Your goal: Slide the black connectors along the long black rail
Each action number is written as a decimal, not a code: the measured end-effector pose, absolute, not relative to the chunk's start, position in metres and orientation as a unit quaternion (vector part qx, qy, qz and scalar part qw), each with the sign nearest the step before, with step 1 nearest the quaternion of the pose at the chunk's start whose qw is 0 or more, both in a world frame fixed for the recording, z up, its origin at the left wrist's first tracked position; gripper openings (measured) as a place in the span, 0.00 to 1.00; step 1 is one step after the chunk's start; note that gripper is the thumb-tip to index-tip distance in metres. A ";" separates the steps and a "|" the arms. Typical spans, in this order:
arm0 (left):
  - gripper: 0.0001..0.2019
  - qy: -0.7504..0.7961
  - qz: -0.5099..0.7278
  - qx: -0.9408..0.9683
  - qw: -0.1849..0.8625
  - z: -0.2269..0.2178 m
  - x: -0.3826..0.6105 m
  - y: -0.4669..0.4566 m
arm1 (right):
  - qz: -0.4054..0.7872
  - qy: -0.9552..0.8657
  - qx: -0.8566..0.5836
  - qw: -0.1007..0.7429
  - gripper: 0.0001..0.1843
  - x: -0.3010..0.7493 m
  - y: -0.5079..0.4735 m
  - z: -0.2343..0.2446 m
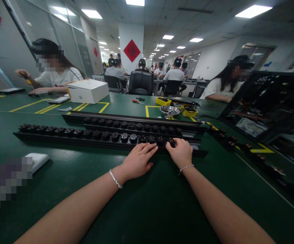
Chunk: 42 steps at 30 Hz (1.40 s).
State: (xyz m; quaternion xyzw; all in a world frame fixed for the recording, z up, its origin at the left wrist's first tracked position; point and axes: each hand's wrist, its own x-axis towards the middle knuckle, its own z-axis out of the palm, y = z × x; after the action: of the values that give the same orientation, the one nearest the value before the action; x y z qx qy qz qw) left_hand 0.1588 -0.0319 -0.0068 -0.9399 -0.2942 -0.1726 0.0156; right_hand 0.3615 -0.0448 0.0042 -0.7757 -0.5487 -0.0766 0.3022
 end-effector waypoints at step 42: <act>0.32 -0.290 -0.179 -0.940 0.010 -0.007 0.159 -0.032 | -0.090 -0.535 -0.789 0.289 0.17 0.368 -0.047 0.004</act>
State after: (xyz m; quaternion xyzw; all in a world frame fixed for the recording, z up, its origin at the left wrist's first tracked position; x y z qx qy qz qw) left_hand 0.1589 -0.0319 -0.0072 -0.9401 -0.2902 -0.1788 0.0101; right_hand 0.3684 -0.0474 0.0043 -0.7886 -0.5351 -0.0900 0.2893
